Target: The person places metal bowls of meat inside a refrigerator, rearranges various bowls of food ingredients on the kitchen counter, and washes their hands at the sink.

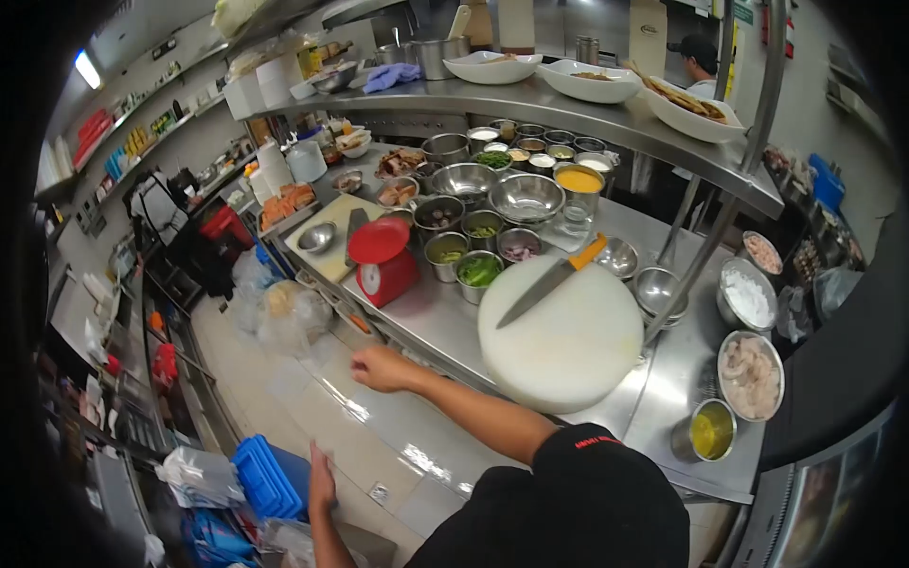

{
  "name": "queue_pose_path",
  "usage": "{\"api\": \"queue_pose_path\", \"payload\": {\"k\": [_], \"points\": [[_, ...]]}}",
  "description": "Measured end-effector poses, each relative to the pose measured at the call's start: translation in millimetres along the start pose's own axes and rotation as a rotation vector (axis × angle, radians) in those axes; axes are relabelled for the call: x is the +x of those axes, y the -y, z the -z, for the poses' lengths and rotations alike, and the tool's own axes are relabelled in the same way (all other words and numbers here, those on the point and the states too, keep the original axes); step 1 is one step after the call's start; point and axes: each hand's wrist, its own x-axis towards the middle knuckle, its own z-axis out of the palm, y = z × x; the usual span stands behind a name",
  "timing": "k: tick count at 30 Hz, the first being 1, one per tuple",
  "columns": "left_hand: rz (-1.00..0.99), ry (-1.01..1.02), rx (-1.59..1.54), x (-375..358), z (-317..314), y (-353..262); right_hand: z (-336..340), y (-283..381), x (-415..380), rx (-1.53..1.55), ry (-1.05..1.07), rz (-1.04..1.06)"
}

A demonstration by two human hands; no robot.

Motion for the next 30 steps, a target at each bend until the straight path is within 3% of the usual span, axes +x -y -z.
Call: {"api": "queue_pose_path", "payload": {"k": [1,3,5,6,7,8,9,10,11,13,15,16,17,18,20,21,25,26,28,30], "points": [[-0.194,0.031,0.127,45,30,-55,2,-1,-8,-0.002,-0.007,-0.026],[-0.212,0.082,-0.054,109,80,-182,17,-5,-31,0.07,-0.09,-0.02],[-0.759,-0.283,0.0,189,89,-228,42,-8,-60,0.204,-0.244,-0.017],[-0.732,-0.152,0.008,221,107,-252,57,-12,-77,0.274,-0.334,-0.065],[-0.872,-0.228,-0.057,249,113,-280,71,-23,-95,0.285,-0.443,-0.084],[-1.024,-0.263,-0.312,289,108,-292,84,-37,-118,0.289,-0.554,-0.123],[-1.03,-0.486,0.176,293,126,-324,95,-48,-142,0.488,-0.672,-0.209],[-0.871,-0.267,-0.206,295,123,-357,107,-67,-168,0.581,-0.764,-0.242],[-0.878,-0.36,-0.032,299,125,-379,121,-69,-195,0.604,-0.908,-0.306],[-0.999,-0.466,-0.008,342,130,-406,138,-65,-242,0.542,-1.169,-0.513],[-1.053,-0.399,0.019,424,150,-421,137,-60,-281,0.613,-1.36,-0.542],[-1.029,-0.295,-0.018,480,165,-425,135,-48,-290,0.584,-1.441,-0.657],[-1.037,-0.409,0.021,501,169,-441,128,-41,-297,0.538,-1.541,-0.651],[-1.04,-0.559,0.163,488,168,-463,117,-31,-303,0.523,-1.559,-0.661],[-1.141,-0.644,0.099,518,165,-496,94,-8,-313,0.237,-1.591,-0.862],[-1.187,-0.642,0.094,546,163,-510,75,-6,-318,0.168,-1.623,-0.855],[-1.313,-0.298,0.207,668,136,-545,-2,28,-323,0.012,-1.712,-1.005],[-1.199,-0.102,0.228,656,132,-549,-22,34,-323,0.012,-1.706,-1.017],[-1.174,-0.292,0.311,647,122,-553,-54,44,-316,0.1,-1.801,-0.984],[-1.24,-0.354,0.267,668,119,-553,-68,52,-314,0.189,-1.867,-0.956]]}}
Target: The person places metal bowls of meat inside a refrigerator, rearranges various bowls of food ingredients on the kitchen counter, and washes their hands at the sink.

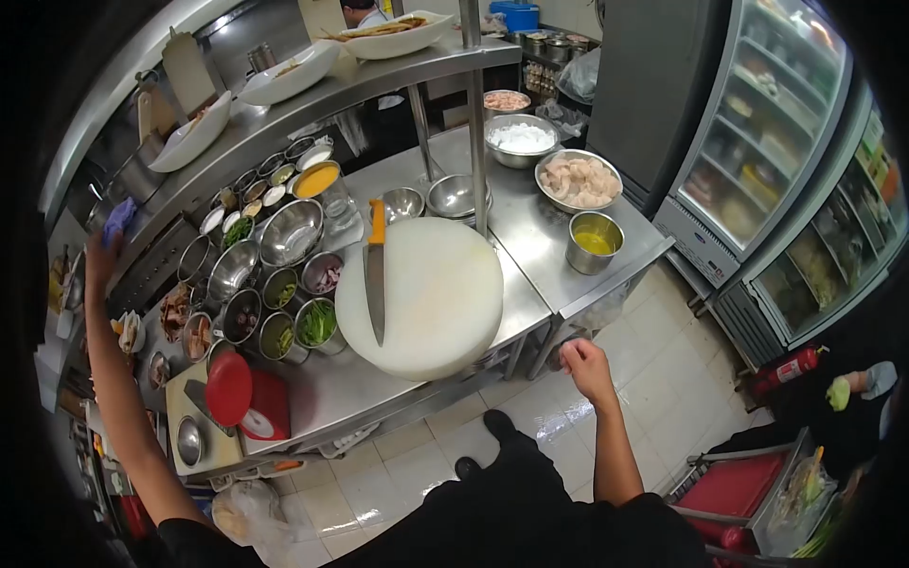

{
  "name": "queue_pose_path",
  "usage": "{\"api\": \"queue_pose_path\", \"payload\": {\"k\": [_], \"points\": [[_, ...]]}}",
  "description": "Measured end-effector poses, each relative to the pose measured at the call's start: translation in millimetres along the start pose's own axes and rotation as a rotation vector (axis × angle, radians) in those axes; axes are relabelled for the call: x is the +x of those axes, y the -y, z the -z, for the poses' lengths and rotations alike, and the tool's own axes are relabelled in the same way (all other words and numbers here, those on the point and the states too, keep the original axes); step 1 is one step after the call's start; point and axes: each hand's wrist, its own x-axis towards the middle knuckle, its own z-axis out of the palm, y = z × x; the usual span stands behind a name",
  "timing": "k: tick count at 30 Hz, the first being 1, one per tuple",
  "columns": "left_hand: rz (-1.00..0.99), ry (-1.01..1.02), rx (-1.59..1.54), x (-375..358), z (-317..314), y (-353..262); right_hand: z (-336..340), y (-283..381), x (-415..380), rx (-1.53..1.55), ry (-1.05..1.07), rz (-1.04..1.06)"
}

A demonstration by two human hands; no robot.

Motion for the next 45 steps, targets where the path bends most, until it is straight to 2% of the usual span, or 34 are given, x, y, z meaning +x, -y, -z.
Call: {"api": "queue_pose_path", "payload": {"k": [2,3,4,6,8,9,10,12,13,14,16,17,20,21,22,23,24,26,27,28,29,30,31,32,34,35,36,37,39,42,44,45], "points": [[0.033,-0.024,0.114,6,-6,16,5,-9,-12,0.02,-0.044,-0.005],[0.087,0.214,0.112,6,26,-11,11,-12,-14,0.026,-0.046,-0.007],[0.078,0.212,0.117,0,43,-23,18,-16,-15,0.023,-0.043,0.003],[0.455,-0.235,0.101,-24,69,-27,19,-17,-18,0.039,-0.048,0.006],[0.151,-0.443,-0.358,-71,107,-25,23,-4,-21,-0.001,-0.072,0.006],[0.332,-0.438,-0.635,-109,145,-85,22,1,-19,0.019,-0.028,0.025],[0.055,-0.455,-0.25,-146,164,-89,20,11,-16,0.018,-0.03,0.021],[0.103,-0.478,-0.599,-198,173,-134,10,32,-13,0.002,0.197,0.076],[0.45,-0.456,-1.329,-223,160,-178,8,36,-8,0.041,0.276,0.059],[0.384,-0.274,-1.743,-261,138,-209,9,38,-3,0.077,0.351,0.042],[0.406,-0.124,-1.756,-313,106,-334,15,35,5,0.19,0.437,0.101],[0.487,-0.025,-1.776,-337,92,-389,29,27,6,0.186,0.432,0.097],[0.599,0.484,-1.821,-401,66,-560,74,11,10,0.297,0.514,0.113],[0.547,0.661,-1.781,-414,64,-614,98,5,6,0.432,0.55,0.037],[0.405,0.894,-1.589,-420,71,-663,122,-5,3,0.561,0.594,-0.044],[0.279,1.041,-1.675,-440,60,-713,145,-21,2,0.639,0.522,-0.102],[-0.078,1.158,-1.517,-445,63,-753,169,-39,1,0.718,0.444,-0.168],[-0.393,1.357,-1.749,-481,38,-815,227,-64,8,0.966,0.454,-0.25],[-0.386,1.347,-1.748,-477,35,-832,251,-74,7,0.843,0.277,-0.184],[-0.52,1.407,-1.557,-464,31,-852,275,-82,7,0.714,0.105,-0.113],[-0.643,1.456,-1.356,-451,25,-869,296,-86,5,0.682,0.028,-0.093],[-0.547,1.405,-1.54,-440,7,-883,317,-91,1,0.653,-0.049,-0.074],[-0.391,1.535,-1.628,-411,8,-892,337,-103,-2,0.605,-0.134,-0.083],[-0.33,1.497,-1.684,-385,1,-903,357,-117,-6,0.558,-0.223,-0.086],[-0.296,1.207,-1.716,-328,-21,-924,398,-144,-12,0.622,-0.328,-0.203],[-0.173,1.117,-1.654,-300,-37,-933,405,-152,-10,0.617,-0.32,-0.193],[-0.118,0.866,-1.786,-271,-35,-940,413,-158,-7,0.595,-0.378,-0.173],[0.156,0.8,-1.763,-244,-42,-948,426,-162,-1,0.565,-0.433,-0.152],[0.285,0.506,-1.977,-203,-32,-952,452,-188,26,0.453,-0.442,-0.114],[0.319,0.407,-2.067,-184,-39,-956,483,-199,91,0.3,-0.46,-0.086],[0.287,0.555,-2.22,-195,-52,-968,507,-182,144,0.139,-0.295,-0.073],[0.206,0.644,-2.319,-207,-59,-980,515,-172,175,0.136,-0.284,-0.057]]}}
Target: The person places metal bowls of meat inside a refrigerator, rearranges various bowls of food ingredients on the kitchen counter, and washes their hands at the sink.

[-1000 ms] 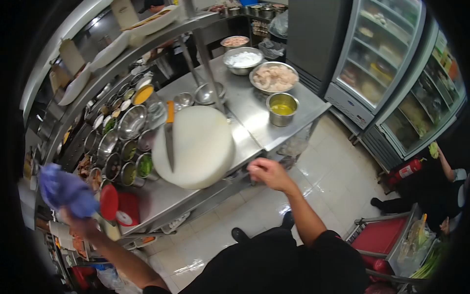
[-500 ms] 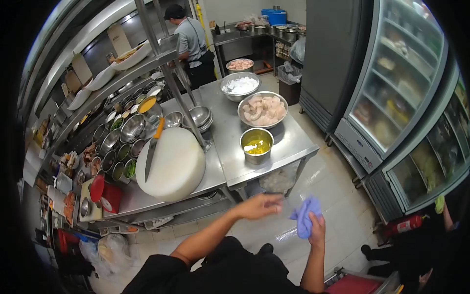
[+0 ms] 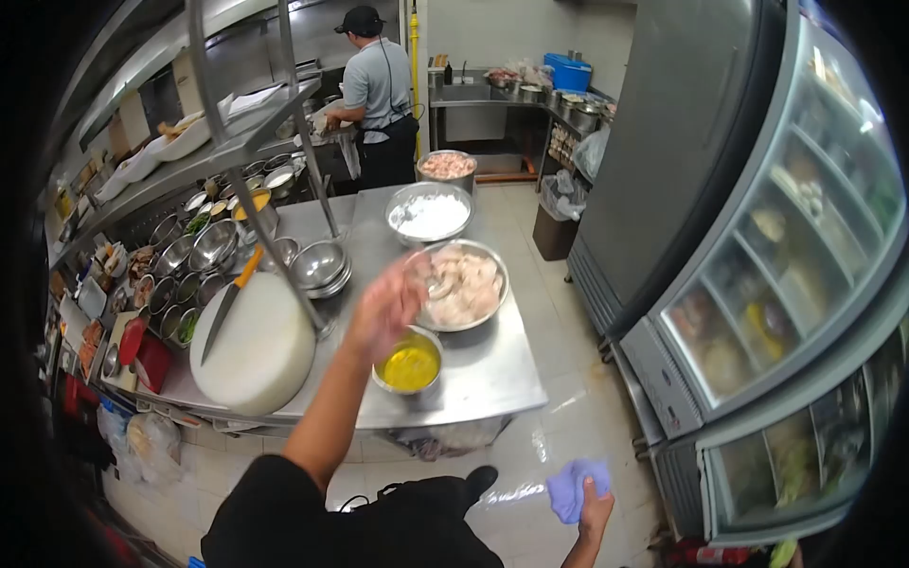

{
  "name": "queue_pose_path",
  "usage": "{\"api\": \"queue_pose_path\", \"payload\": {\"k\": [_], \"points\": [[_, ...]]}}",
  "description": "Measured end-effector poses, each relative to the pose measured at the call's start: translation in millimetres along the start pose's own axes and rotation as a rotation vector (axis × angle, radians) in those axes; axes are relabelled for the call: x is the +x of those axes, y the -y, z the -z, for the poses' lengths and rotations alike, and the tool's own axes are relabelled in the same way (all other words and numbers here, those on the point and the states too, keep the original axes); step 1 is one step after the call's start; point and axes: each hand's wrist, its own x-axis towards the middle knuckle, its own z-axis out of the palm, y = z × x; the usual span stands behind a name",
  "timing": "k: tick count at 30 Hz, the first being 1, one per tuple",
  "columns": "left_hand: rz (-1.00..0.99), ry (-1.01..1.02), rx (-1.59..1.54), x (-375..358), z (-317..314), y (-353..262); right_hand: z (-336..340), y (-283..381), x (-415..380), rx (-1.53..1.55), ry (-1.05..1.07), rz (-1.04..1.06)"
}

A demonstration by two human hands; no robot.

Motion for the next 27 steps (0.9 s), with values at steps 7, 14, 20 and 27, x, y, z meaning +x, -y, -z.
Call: {"api": "queue_pose_path", "payload": {"k": [7,14,20,27], "points": [[0.548,0.402,-0.094,-22,-101,144,-23,28,143,0.173,0.052,-0.162],[0.691,0.472,0.299,50,-138,199,-40,7,284,0.491,0.256,-0.331],[0.686,-0.13,0.41,96,-145,304,31,-35,388,0.462,0.367,-0.584],[0.553,-0.331,0.311,146,-181,386,78,4,520,0.024,0.448,-0.554]]}}
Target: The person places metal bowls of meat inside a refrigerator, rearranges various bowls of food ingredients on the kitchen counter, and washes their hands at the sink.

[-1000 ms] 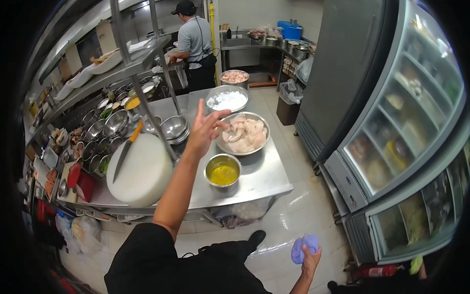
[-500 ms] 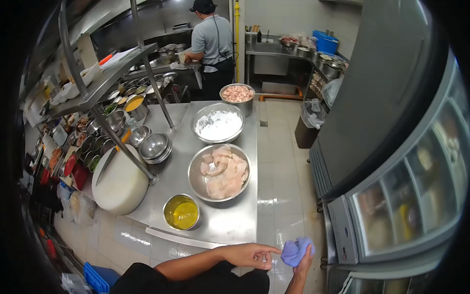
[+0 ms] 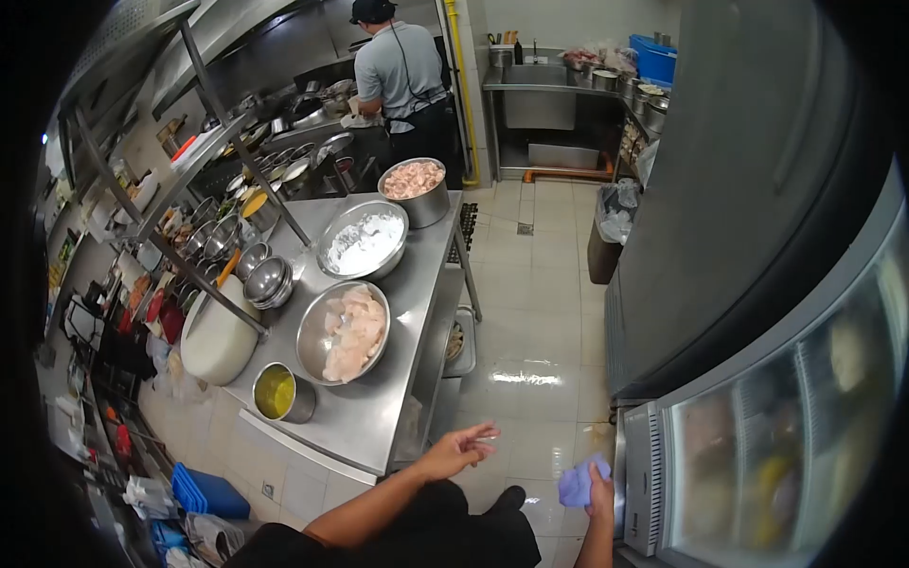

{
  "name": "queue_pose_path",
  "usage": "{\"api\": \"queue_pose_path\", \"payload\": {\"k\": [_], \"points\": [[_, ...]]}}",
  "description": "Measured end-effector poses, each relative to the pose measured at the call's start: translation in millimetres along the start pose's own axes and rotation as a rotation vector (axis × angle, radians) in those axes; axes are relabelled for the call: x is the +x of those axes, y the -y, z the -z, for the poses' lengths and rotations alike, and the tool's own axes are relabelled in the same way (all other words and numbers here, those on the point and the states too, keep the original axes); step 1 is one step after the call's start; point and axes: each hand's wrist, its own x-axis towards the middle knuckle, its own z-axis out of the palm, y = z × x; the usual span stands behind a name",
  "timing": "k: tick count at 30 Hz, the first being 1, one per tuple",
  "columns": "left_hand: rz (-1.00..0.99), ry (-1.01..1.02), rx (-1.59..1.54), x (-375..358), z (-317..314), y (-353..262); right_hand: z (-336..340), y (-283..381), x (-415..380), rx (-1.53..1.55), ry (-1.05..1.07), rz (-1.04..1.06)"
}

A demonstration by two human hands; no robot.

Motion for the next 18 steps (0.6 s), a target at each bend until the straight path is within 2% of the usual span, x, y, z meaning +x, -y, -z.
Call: {"api": "queue_pose_path", "payload": {"k": [2,6,10,11,13,14,16,17,18], "points": [[0.022,0.002,0.013,25,-1,-8,-8,41,23,0.111,0.083,0.007],[-0.003,-0.174,0.002,79,12,-36,-25,76,84,0.426,0.243,0.086],[-0.064,-0.356,-0.076,142,39,-65,-63,99,128,0.413,0.204,0.216],[-0.074,-0.365,-0.088,159,48,-71,-74,110,135,0.41,0.221,0.205],[-0.192,-0.567,-0.282,194,71,-83,-93,131,157,0.371,0.287,0.187],[-0.2,-0.584,-0.297,209,86,-87,-102,140,168,0.351,0.3,0.185],[-0.366,-0.788,-0.325,239,119,-91,-115,163,192,0.271,0.348,0.114],[-0.399,-0.879,-0.302,253,137,-87,-109,157,229,0.298,0.443,0.089],[-0.397,-0.894,-0.314,265,157,-84,-110,170,247,0.282,0.449,0.081]]}}
